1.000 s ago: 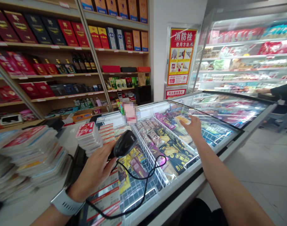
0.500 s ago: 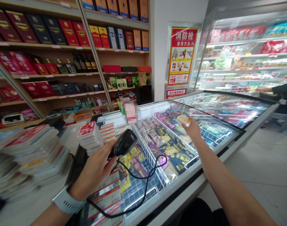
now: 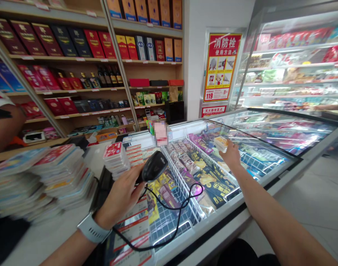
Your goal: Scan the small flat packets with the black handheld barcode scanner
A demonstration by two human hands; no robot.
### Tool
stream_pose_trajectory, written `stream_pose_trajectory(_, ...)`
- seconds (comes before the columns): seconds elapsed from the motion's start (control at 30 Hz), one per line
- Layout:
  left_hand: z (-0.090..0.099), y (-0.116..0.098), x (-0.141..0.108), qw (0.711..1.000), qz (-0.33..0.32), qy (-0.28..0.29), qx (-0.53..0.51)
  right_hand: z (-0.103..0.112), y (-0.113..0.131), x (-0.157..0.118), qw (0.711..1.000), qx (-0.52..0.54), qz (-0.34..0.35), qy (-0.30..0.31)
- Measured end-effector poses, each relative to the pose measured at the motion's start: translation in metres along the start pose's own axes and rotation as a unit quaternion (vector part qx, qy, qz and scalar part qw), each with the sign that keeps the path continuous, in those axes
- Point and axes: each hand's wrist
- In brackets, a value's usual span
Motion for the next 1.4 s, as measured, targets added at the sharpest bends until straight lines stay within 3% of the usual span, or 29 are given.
stream_pose_trajectory(0.33,0.005,-0.002,0.0,1.0,0.015,0.003,-0.02,0.003,-0.004,0.002,0.999,0.006,-0.038,-0.012)
stream_pose_trajectory(0.47,0.005,-0.002,0.001,1.0,0.016,-0.002,-0.022,0.005,-0.002,-0.001,0.998,0.003,-0.039,-0.052)
stream_pose_trajectory(0.67,0.005,-0.001,-0.001,1.0,0.014,0.007,-0.021,0.01,0.009,-0.006,0.995,-0.004,0.035,-0.097)
stream_pose_trajectory(0.9,0.008,-0.002,-0.001,0.999,0.022,0.0,-0.039,0.01,0.033,-0.014,0.986,-0.018,0.151,-0.061)
stream_pose_trajectory(1.2,0.013,-0.005,-0.001,0.998,0.026,-0.015,-0.052,0.025,0.081,-0.033,0.966,-0.041,0.244,-0.075)
stream_pose_trajectory(1.4,0.015,-0.006,-0.002,0.996,0.039,-0.013,-0.074,0.021,0.115,-0.045,0.945,-0.005,0.321,-0.055)
Point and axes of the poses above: each hand's wrist, its own x-axis towards the middle knuckle, its own z-axis out of the back of the hand, y = z × x, and after that the axes turned 1 degree about -y, right-handed
